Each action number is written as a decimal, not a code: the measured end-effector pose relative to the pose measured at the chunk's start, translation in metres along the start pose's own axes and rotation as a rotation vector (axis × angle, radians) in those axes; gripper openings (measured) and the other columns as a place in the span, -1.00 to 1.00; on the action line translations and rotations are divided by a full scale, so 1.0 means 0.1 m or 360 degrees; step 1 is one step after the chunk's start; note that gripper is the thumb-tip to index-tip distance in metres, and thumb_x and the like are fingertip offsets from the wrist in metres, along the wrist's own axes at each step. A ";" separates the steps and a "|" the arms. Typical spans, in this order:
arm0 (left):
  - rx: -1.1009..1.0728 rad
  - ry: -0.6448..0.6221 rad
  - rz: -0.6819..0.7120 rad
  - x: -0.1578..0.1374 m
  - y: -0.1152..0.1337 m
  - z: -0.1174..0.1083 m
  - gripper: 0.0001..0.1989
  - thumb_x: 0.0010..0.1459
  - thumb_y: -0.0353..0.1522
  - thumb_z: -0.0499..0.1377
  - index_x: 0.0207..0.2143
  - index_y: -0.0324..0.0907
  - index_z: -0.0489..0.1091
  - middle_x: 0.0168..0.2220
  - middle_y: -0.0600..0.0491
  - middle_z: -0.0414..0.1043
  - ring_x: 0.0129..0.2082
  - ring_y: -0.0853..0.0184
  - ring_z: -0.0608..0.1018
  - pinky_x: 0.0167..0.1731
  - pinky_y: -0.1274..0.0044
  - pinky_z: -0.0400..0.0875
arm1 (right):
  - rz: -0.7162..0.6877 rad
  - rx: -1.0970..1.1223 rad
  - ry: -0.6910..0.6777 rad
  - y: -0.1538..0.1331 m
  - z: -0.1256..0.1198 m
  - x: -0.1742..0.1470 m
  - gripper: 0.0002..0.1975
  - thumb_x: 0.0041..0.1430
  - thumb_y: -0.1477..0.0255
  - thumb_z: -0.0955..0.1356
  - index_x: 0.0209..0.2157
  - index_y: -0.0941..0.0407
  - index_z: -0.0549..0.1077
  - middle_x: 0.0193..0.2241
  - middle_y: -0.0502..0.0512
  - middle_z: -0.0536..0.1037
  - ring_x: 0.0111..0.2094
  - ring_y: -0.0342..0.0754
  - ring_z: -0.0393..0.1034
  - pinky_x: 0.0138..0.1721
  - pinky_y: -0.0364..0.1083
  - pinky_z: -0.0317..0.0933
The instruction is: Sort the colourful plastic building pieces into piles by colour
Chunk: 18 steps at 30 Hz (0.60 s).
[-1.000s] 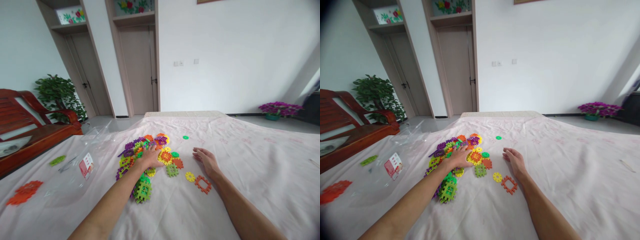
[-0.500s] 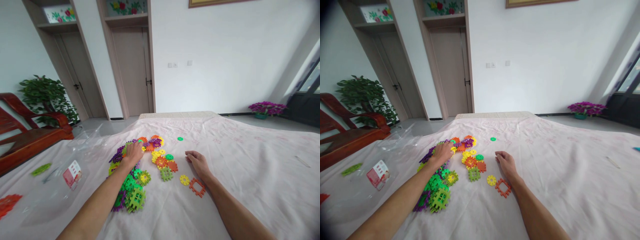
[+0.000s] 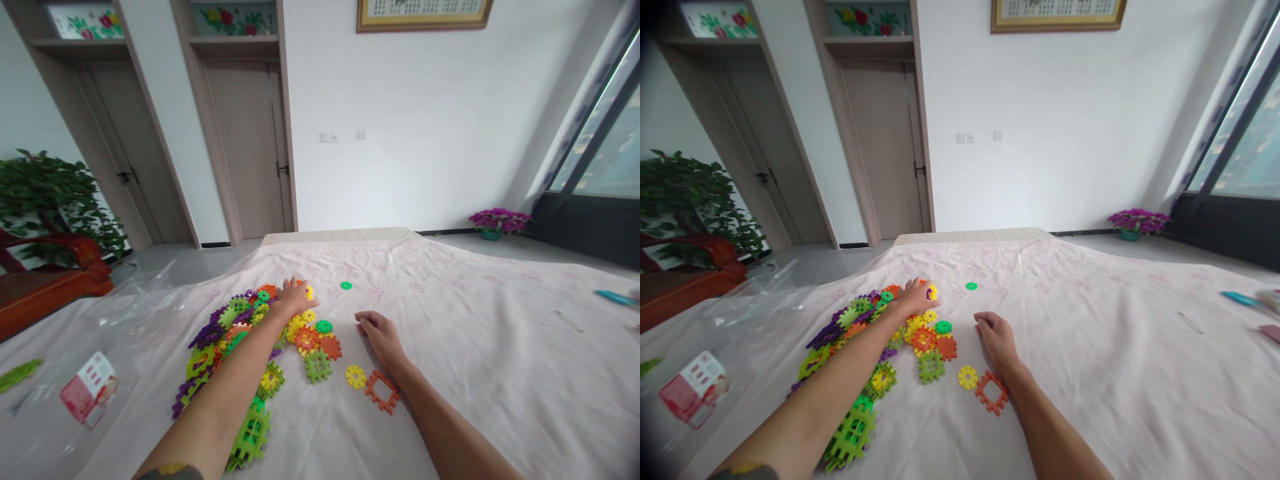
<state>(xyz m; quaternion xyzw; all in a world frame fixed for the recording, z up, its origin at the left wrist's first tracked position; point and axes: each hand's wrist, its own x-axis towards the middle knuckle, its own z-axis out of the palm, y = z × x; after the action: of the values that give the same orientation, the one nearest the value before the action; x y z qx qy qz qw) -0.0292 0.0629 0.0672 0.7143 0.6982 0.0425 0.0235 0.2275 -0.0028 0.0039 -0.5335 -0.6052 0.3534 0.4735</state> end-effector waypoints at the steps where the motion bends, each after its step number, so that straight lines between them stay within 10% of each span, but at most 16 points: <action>1: 0.0001 -0.0029 -0.0040 0.07 0.03 0.04 -0.17 0.00 0.13 0.12 0.27 0.04 0.12 0.38 -0.18 -0.03 0.33 -0.16 0.09 0.14 0.00 0.13 | -0.0009 -0.0012 0.0010 0.01 0.00 0.00 -0.67 0.09 0.27 0.28 -0.21 0.12 0.57 -0.30 0.10 0.64 -0.31 0.01 0.52 -0.20 -0.03 0.37; 18: 0.0018 0.0139 0.0098 -0.02 -0.23 0.15 -0.68 0.18 -0.29 0.15 0.02 -0.02 0.34 -0.01 -0.07 0.46 0.00 0.19 0.53 -0.04 0.44 0.36 | 0.0002 0.0022 0.0015 0.04 0.01 0.02 -0.68 0.09 0.31 0.28 -0.22 0.14 0.57 -0.36 0.09 0.62 -0.37 -0.01 0.50 -0.26 -0.07 0.34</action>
<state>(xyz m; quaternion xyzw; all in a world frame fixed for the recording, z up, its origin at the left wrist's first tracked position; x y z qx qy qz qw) -0.0503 0.0618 0.0500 0.7329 0.6766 0.0703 -0.0124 0.2275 0.0001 0.0003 -0.5322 -0.6001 0.3554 0.4798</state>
